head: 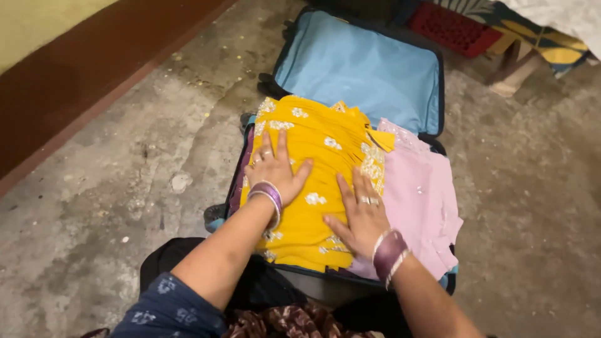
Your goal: Packing several pieces of folded clothing into a suitcase.
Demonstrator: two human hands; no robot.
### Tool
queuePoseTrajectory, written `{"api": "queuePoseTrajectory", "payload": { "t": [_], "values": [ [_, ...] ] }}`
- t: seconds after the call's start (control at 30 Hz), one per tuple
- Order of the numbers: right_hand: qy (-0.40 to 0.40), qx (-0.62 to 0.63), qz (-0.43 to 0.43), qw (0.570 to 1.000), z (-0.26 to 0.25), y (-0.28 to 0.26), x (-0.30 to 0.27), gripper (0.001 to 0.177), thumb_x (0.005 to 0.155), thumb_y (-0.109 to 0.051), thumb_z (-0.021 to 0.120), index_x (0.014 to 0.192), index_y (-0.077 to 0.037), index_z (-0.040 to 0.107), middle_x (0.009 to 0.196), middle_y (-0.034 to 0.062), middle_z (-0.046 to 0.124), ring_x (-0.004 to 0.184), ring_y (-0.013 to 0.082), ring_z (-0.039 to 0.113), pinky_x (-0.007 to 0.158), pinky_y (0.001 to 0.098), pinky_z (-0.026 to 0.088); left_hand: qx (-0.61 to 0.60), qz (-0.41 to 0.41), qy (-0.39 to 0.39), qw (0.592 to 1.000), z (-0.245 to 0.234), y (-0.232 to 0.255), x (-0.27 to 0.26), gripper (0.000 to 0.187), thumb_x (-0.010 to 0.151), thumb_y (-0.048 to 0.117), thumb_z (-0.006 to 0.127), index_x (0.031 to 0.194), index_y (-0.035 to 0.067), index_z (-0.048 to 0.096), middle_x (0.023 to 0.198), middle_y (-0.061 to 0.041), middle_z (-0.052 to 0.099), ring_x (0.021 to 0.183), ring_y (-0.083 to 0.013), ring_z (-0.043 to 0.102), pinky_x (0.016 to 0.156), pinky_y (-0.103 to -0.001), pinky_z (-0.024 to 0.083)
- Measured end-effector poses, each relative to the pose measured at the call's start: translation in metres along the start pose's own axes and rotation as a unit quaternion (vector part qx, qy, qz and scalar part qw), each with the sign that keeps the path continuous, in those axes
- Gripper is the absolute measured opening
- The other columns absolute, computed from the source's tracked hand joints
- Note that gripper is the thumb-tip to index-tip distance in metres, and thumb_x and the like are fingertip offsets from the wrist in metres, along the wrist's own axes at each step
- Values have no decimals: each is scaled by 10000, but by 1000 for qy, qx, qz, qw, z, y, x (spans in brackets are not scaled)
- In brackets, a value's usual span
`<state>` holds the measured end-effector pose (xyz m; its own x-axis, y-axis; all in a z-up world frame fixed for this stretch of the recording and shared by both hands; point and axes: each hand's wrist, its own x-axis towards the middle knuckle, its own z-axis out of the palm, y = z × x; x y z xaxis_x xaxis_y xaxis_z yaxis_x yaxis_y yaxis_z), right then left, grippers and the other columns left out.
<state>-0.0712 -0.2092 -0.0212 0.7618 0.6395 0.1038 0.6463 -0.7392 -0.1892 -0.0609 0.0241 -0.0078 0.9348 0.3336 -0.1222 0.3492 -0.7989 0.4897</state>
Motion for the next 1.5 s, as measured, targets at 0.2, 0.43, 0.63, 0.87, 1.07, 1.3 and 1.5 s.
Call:
{"api": "queuePoseTrajectory", "payload": {
  "t": [0.2, 0.43, 0.63, 0.87, 1.07, 1.3, 1.5],
  "values": [
    [24, 21, 41, 999, 21, -2, -11, 940, 896, -576, 600, 1587, -65, 220, 1633, 326, 70, 1496, 514, 115, 1182, 574, 151, 29, 30, -8, 999, 15, -3, 2, 977, 881, 699, 469, 1627, 172, 123, 1681, -226, 99, 1451, -455, 301, 1093, -632, 309],
    [13, 48, 53, 997, 23, 2, 7, 933, 924, -575, 587, 1614, -86, 193, 1662, 316, 47, 1514, 503, 87, 1184, 589, 133, 36, 34, 19, 999, 21, -13, 25, 929, 919, 709, 444, 1629, 197, 133, 1679, -208, 124, 1473, -459, 279, 1119, -649, 273],
    [37, 70, 48, 996, -3, 16, -5, 901, 896, -509, 672, 1586, -76, 287, 1623, 331, 107, 1487, 504, 128, 1159, 593, 174, 2, 24, 10, 1000, 14, -30, 51, 892, 885, 677, 482, 1603, 226, 204, 1652, -183, 178, 1481, -437, 238, 1131, -651, 225],
    [386, 442, 201, 784, -34, 168, -28, 263, 1116, -216, 621, 1173, 31, 692, 1085, 122, 773, 961, 185, 724, 913, 326, 592, -66, -17, 121, 990, -15, -30, 126, 711, 935, 600, 500, 1387, 57, 571, 1545, -239, 459, 1414, -463, 413, 1185, -544, 312],
    [166, 117, 335, 920, 92, 256, -2, 580, 1000, -173, 471, 1571, -174, 369, 1411, 227, 566, 1265, 382, 569, 1066, 476, 441, -34, 12, 12, 999, 31, -39, 169, 853, 874, 653, 502, 1494, 74, 414, 1550, -260, 374, 1431, -446, 336, 1151, -499, 253],
    [-41, 44, 396, 916, 78, 231, 31, 636, 1042, -343, 455, 1621, -336, 193, 1566, 150, 440, 1418, 448, 393, 1102, 663, 319, 25, -8, -211, 977, 61, -70, 228, 834, 928, 690, 344, 1542, 134, 436, 1616, -199, 393, 1485, -444, 347, 1225, -482, 261],
    [16, 3, 405, 914, 88, 236, 30, 757, 947, -309, 561, 1607, -439, 215, 1483, 80, 540, 1337, 422, 480, 1045, 636, 379, 49, -87, -44, 994, 30, -27, 155, 812, 938, 689, 428, 1514, 117, 451, 1569, -236, 428, 1451, -463, 386, 1161, -579, 297]
  ]
}}
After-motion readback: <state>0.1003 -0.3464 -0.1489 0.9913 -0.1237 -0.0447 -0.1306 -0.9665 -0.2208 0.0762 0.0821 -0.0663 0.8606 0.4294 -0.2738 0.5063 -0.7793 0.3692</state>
